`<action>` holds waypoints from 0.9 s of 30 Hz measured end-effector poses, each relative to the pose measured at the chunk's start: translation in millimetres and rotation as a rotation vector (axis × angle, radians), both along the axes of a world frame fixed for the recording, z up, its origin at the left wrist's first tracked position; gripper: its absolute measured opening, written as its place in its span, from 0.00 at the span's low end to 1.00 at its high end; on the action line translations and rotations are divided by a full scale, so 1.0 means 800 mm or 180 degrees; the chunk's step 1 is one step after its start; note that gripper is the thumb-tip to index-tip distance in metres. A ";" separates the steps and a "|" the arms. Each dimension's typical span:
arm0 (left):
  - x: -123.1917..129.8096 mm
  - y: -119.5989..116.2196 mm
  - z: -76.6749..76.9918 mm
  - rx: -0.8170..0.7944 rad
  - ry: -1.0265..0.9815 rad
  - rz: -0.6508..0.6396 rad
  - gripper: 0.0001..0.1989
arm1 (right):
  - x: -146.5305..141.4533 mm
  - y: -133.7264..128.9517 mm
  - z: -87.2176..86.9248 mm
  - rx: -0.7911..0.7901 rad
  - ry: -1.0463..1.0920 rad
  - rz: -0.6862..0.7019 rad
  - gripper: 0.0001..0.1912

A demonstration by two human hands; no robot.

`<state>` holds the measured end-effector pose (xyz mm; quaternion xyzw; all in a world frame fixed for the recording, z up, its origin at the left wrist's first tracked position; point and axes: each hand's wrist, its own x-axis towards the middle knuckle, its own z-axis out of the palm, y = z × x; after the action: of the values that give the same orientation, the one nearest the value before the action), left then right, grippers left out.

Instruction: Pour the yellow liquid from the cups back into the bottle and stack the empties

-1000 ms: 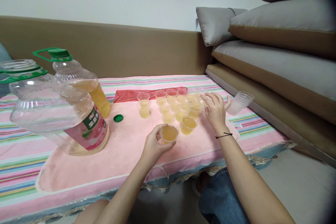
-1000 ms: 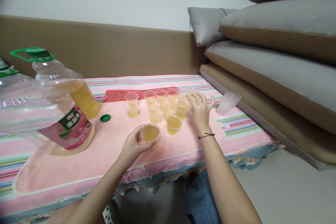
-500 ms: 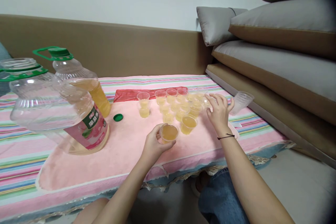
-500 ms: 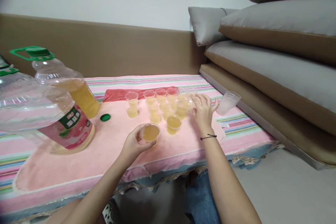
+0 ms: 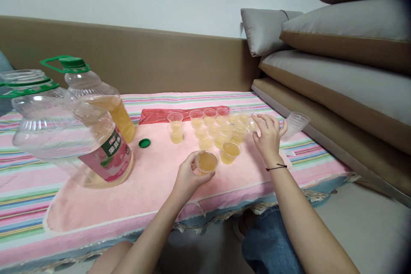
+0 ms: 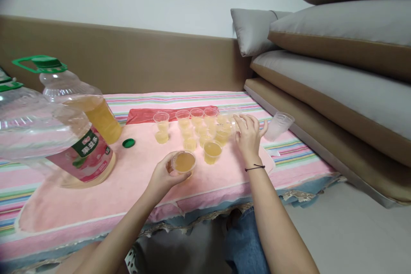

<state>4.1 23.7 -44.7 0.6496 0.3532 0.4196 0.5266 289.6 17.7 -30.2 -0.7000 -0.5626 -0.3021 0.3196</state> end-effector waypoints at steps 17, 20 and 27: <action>0.000 -0.001 0.003 -0.0025 0.0042 0.0024 0.27 | 0.002 -0.003 -0.002 -0.0017 0.0138 0.0056 0.26; 0.001 0.000 0.002 -0.0050 0.0055 0.0031 0.27 | 0.008 -0.004 -0.005 0.0117 0.0849 -0.0090 0.29; 0.006 0.001 0.002 -0.0110 -0.0006 0.0000 0.26 | 0.026 0.000 -0.027 0.0898 0.3352 0.0653 0.31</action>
<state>8.9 24.2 -42.8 0.6400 0.3598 0.4140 0.5380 310.3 18.0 -51.4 -0.6485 -0.3461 0.0489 0.6762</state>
